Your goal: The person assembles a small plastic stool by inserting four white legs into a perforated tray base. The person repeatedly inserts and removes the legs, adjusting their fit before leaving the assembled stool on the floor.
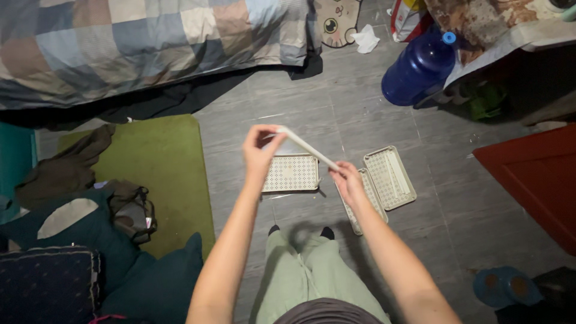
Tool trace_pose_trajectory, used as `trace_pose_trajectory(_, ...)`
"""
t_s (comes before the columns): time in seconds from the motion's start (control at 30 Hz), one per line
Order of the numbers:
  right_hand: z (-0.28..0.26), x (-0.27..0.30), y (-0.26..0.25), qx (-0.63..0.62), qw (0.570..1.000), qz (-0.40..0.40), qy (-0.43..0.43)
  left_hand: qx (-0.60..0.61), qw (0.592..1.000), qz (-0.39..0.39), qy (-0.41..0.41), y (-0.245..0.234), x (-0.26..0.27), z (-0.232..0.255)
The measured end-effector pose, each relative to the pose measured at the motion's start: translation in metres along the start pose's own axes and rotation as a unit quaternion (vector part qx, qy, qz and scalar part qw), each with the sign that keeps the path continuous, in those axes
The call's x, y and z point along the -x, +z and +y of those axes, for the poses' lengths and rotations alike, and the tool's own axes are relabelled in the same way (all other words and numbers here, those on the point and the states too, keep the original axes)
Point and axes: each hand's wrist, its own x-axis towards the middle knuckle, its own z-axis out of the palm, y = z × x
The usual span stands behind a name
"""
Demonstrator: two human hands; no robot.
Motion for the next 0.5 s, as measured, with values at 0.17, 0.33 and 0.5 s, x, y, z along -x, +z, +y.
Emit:
trace_pose_trajectory(0.17, 0.052, -0.012, -0.002, 0.066, 0.991, -0.062, 0.094, -0.114, 0.988, -0.059, 0.081, 0.044, 0.032, 0.043)
trace_pose_trajectory(0.33, 0.069, -0.031, 0.016, -0.047, 0.968, -0.233, 0.085, -0.13, 0.98, -0.109, 0.104, 0.054, 0.05, 0.064)
trace_pose_trajectory(0.5, 0.047, -0.04, 0.033, -0.054, 0.992, -0.063, 0.1, -0.121, 0.977, -0.141, 0.1, 0.047, 0.06, 0.07)
